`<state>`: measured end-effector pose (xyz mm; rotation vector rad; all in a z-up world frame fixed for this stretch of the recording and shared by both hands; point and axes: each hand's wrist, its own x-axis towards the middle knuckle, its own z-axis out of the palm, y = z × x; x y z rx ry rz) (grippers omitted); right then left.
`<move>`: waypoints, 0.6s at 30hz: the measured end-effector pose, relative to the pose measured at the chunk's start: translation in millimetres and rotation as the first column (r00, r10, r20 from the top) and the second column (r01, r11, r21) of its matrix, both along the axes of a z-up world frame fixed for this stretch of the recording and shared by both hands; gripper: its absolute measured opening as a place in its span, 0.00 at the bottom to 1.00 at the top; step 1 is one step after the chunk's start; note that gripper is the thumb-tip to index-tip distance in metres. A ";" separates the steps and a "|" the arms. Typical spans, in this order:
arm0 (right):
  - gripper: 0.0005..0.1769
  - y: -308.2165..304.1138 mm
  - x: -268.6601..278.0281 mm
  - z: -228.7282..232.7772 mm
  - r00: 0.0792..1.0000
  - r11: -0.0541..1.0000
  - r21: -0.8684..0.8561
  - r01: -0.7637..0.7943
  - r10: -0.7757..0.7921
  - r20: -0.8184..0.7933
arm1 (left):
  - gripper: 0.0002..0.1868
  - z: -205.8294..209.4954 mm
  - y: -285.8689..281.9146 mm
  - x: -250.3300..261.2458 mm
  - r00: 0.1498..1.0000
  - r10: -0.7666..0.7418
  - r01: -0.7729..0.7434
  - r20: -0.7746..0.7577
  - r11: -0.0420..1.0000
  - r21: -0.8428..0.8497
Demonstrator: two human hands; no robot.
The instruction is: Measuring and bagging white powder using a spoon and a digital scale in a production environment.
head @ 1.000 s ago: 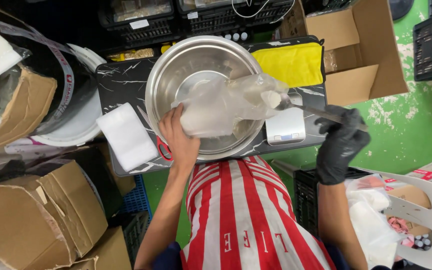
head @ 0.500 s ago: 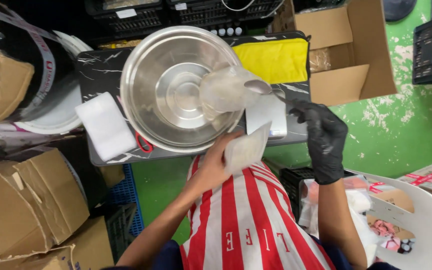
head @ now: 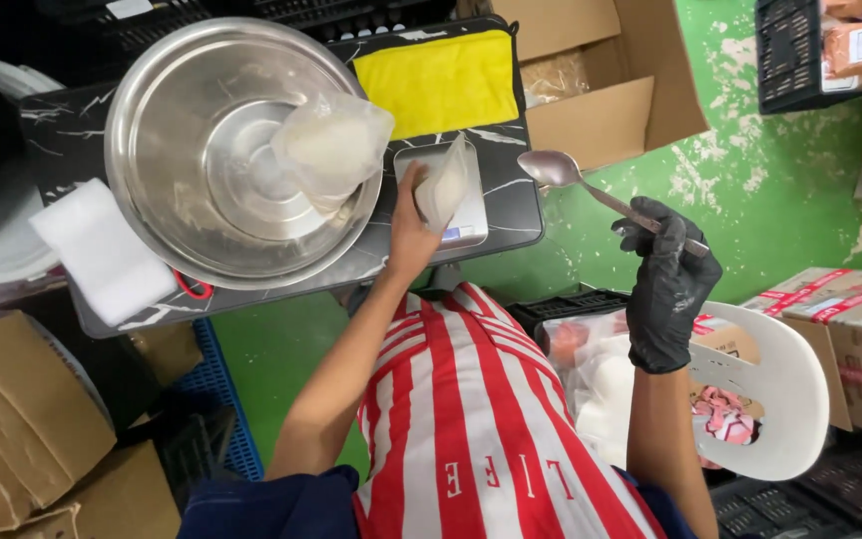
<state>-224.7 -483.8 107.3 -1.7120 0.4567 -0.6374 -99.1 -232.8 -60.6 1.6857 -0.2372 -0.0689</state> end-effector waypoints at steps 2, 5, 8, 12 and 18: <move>0.20 -6.0 0.9 -2.9 0.998 0.998 0.031 0.056 -0.057 0.008 | 0.60 -3.1 6.9 0.0 0.997 -0.055 0.062 -0.054 0.988 0.145; 0.21 -6.0 6.0 6.9 0.999 0.991 0.128 0.043 -0.046 0.021 | 0.62 5.1 22.4 -17.4 0.995 -0.015 0.035 -0.094 0.976 0.215; 0.19 -11.8 10.1 4.2 0.998 0.987 0.153 0.046 -0.052 0.035 | 0.60 38.1 38.6 -41.7 0.986 0.028 0.012 -0.162 0.970 0.241; 0.21 -19.1 12.5 -4.7 0.998 0.986 0.162 0.047 -0.054 0.039 | 0.59 24.7 57.5 -66.1 0.976 0.081 -0.020 -0.204 0.959 0.284; 0.19 -17.0 8.9 -8.1 0.997 0.979 0.195 0.065 -0.070 0.015 | 0.56 10.9 55.8 -68.6 0.968 0.133 -0.056 -0.215 0.942 0.331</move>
